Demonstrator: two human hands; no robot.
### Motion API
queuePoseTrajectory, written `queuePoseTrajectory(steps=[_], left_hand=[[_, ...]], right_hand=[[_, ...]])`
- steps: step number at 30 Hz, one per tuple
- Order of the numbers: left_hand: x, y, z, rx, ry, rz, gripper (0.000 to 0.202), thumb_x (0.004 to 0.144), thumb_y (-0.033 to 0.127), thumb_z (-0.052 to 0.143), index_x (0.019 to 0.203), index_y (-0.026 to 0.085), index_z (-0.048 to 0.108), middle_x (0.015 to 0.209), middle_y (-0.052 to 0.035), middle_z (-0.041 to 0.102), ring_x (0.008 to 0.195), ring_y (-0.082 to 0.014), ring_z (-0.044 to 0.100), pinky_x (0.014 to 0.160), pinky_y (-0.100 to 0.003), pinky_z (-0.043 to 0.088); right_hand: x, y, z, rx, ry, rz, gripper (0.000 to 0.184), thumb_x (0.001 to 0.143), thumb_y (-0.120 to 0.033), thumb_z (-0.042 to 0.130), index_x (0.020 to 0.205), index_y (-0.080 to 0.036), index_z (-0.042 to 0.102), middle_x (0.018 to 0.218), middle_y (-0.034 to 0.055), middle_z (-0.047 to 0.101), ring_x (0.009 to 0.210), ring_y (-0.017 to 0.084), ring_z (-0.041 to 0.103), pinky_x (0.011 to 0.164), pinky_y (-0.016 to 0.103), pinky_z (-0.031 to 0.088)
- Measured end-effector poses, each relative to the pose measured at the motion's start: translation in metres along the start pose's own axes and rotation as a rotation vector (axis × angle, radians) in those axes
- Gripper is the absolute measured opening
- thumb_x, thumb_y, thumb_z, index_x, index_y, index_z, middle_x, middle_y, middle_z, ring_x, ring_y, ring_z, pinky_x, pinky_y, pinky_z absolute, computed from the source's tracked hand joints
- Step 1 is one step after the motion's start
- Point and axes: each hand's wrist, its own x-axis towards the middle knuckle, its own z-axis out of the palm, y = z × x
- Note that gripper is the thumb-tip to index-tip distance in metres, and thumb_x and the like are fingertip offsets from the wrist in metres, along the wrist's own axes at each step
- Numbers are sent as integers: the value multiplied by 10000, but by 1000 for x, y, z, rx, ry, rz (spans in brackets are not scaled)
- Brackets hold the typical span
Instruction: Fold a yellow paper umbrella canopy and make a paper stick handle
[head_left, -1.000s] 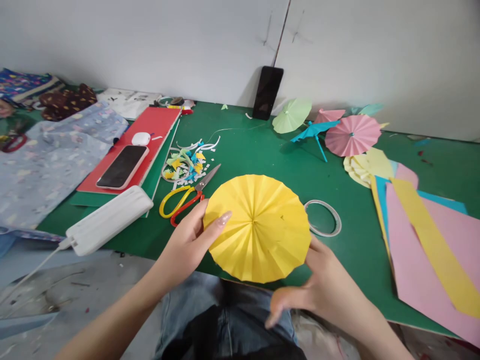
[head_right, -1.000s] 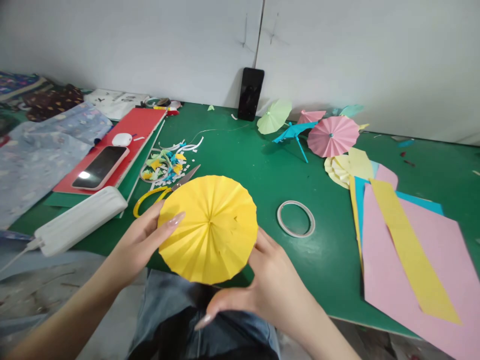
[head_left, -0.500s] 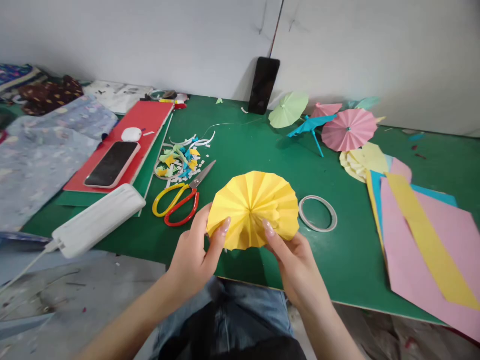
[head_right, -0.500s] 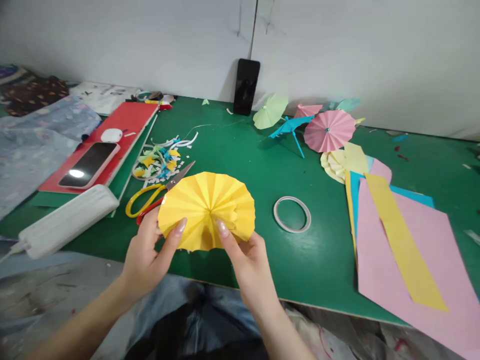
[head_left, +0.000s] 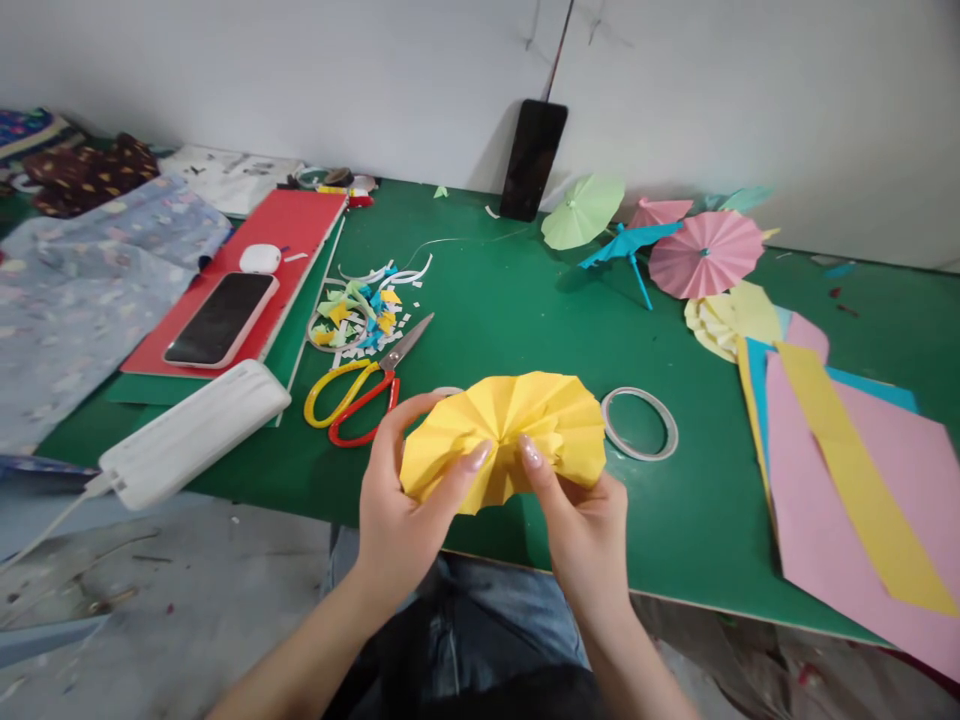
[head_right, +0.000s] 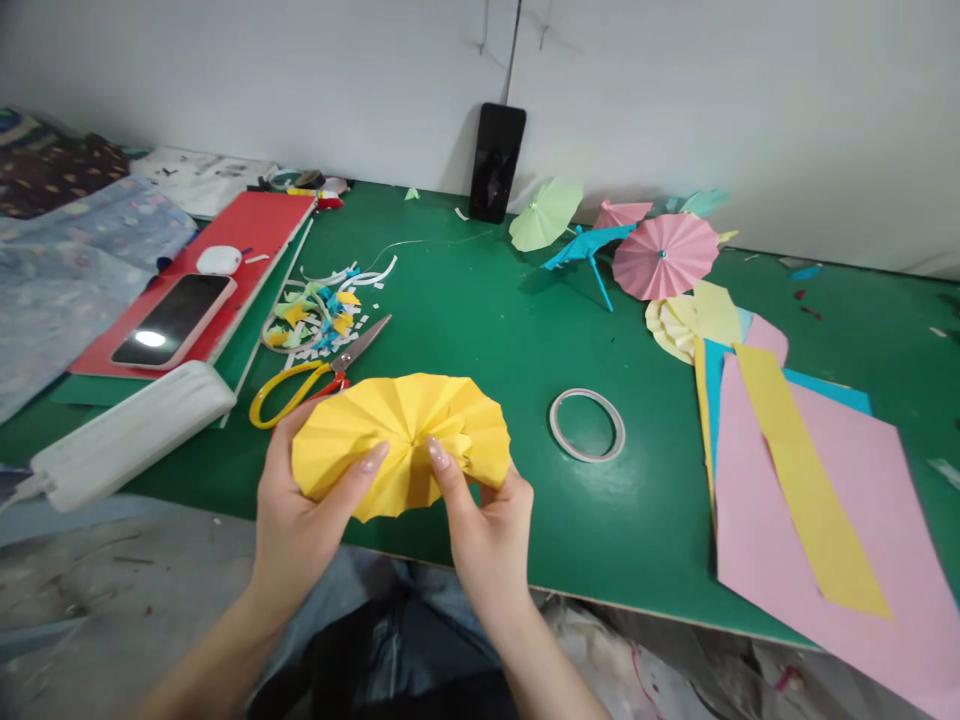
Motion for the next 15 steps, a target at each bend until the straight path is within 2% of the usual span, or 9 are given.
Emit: queuePoseTrajectory(steps=[2, 4, 6, 8, 10, 13, 15], left_hand=[[1, -6, -2, -146, -114, -79, 515, 676, 357, 760, 1120, 228, 533, 1188, -50, 613, 1050, -246, 610, 862, -317, 527], [4, -13, -7, -292, -287, -153, 544, 702, 481, 708, 1141, 203, 546, 1177, -75, 626, 1069, -274, 599, 894, -365, 513], [7, -17, -13, -377, -438, -197, 562, 795, 637, 506, 1105, 177, 591, 1134, -100, 649, 1071, -293, 598, 891, -402, 508], [11, -14, -17, -411, -539, -212, 598, 853, 667, 349, 1021, 174, 643, 1076, -104, 669, 1025, -278, 619, 858, -390, 513], [16, -7, -20, -372, -624, -194, 449, 868, 569, 449, 929, 180, 664, 1001, -83, 675, 939, -229, 632, 815, -325, 506], [23, 6, -26, -122, -789, -97, 221, 847, 389, 586, 877, 176, 636, 894, -46, 631, 834, -166, 584, 746, -249, 460], [29, 14, -30, 26, -899, 0, 239, 883, 401, 521, 840, 175, 585, 809, -24, 579, 742, -138, 532, 671, -231, 427]], right_hand=[[-1, 1, 0, -12, 2, -23, 168, 755, -302, 714, 889, -202, 733, 931, 53, 760, 887, 265, 708, 803, 418, 581], [0, 3, -4, -15, -11, -58, 152, 767, -295, 704, 887, -206, 733, 931, 59, 755, 891, 261, 703, 802, 414, 579], [2, 5, -10, -12, -71, -119, 144, 788, -265, 683, 921, -229, 723, 1054, 61, 718, 979, 255, 673, 841, 411, 560], [4, 6, -19, -28, -165, -235, 159, 802, -229, 662, 951, -269, 700, 1234, 44, 619, 1140, 258, 583, 926, 434, 511], [5, 6, -28, -77, -235, -392, 160, 812, -218, 640, 946, -297, 678, 1330, 21, 522, 1274, 273, 457, 1008, 485, 434], [2, 4, -39, -171, -284, -538, 187, 859, -283, 579, 1025, -349, 635, 1379, 8, 457, 1341, 305, 355, 1056, 561, 348], [-3, 1, -45, -212, -313, -519, 282, 910, -375, 485, 1183, -371, 553, 1332, 41, 508, 1279, 310, 446, 1021, 551, 397]])
